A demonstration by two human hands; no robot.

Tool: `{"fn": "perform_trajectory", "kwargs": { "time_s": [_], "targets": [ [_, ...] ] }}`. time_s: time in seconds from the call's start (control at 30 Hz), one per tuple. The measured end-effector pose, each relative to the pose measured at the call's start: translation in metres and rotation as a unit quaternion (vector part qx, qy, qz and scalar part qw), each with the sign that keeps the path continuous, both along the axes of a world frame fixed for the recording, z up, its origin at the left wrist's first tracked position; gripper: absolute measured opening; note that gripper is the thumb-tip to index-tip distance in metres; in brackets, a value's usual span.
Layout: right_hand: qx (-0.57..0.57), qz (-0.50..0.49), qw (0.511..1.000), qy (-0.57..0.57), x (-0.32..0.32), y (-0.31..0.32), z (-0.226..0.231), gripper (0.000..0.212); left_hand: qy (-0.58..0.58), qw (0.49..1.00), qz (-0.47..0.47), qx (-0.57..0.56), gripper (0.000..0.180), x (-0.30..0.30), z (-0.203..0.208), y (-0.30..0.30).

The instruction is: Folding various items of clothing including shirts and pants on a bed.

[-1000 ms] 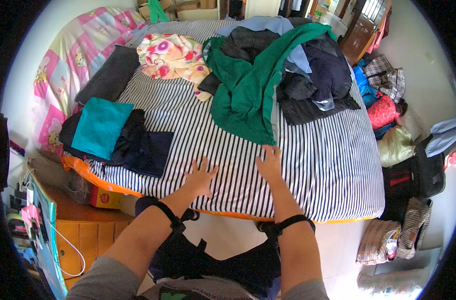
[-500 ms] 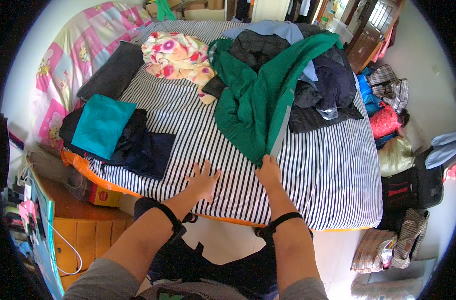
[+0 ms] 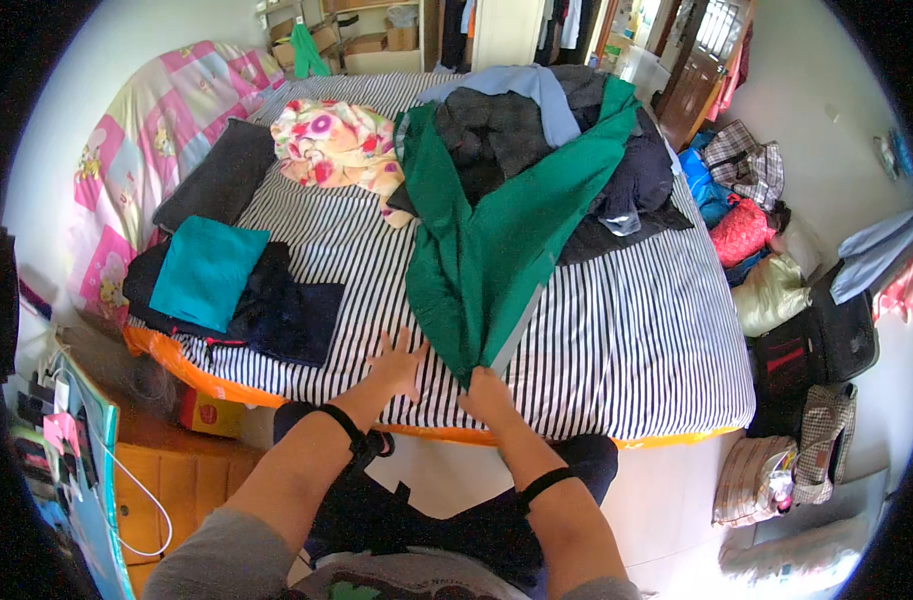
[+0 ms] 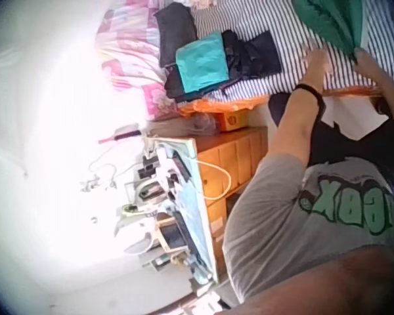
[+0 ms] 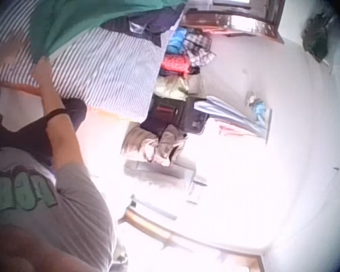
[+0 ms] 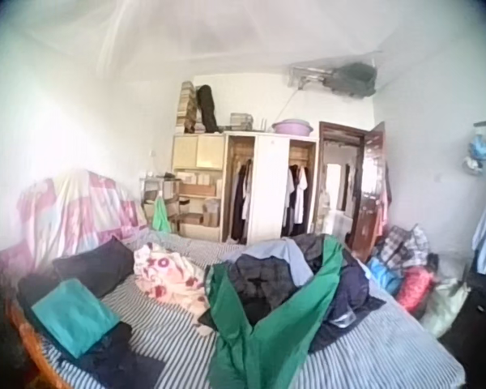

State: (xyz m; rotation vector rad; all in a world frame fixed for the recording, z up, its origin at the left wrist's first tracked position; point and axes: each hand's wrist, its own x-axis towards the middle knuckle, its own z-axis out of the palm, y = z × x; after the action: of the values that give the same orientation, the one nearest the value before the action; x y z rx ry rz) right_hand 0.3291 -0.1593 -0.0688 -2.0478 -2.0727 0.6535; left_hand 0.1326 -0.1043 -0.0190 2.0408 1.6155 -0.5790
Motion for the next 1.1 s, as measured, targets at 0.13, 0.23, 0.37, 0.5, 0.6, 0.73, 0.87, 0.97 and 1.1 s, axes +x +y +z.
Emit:
{"fn": "perform_trajectory", "kwargs": {
  "time_s": [0.13,0.23,0.37,0.5,0.6,0.73,0.87,0.97,1.1],
  "targets": [
    [0.032,0.059,0.992,0.107,-0.016,-0.026,-0.010,0.038,-0.067,0.994,-0.011,0.091,0.109,-0.017,-0.011,-0.023],
    [0.045,0.128,0.977,0.165,-0.030,-0.042,-0.001,0.040,-0.174,0.973,0.008,0.148,0.109,-0.026,-0.016,-0.032],
    [0.060,0.176,0.960,0.209,-0.040,-0.052,0.004,0.040,-0.217,0.943,0.018,0.251,0.106,-0.032,-0.021,-0.041],
    [-0.017,0.247,0.930,0.271,-0.037,-0.058,0.038,0.041,-0.239,0.910,0.009,0.339,0.100,-0.043,0.000,-0.046],
    [-0.079,0.285,0.909,0.293,-0.025,-0.061,0.057,0.042,-0.304,0.866,-0.003,0.396,0.090,-0.048,0.016,-0.043],
    [-0.145,0.132,0.920,0.341,-0.006,-0.067,0.124,0.046,-0.348,0.804,-0.134,0.463,0.049,-0.059,0.020,-0.033],
    [-0.052,-0.080,0.820,0.565,0.031,-0.049,0.141,0.051,-0.400,0.785,-0.068,0.468,0.040,-0.060,0.029,-0.022],
    [0.099,-0.104,0.863,0.484,0.057,-0.029,0.134,0.041,-0.436,0.831,0.025,0.344,0.027,-0.069,0.062,-0.018],
    [0.176,-0.086,0.866,0.460,0.064,-0.024,0.160,0.028,-0.458,0.833,-0.004,0.311,0.029,-0.072,0.107,-0.010]
  ]
}}
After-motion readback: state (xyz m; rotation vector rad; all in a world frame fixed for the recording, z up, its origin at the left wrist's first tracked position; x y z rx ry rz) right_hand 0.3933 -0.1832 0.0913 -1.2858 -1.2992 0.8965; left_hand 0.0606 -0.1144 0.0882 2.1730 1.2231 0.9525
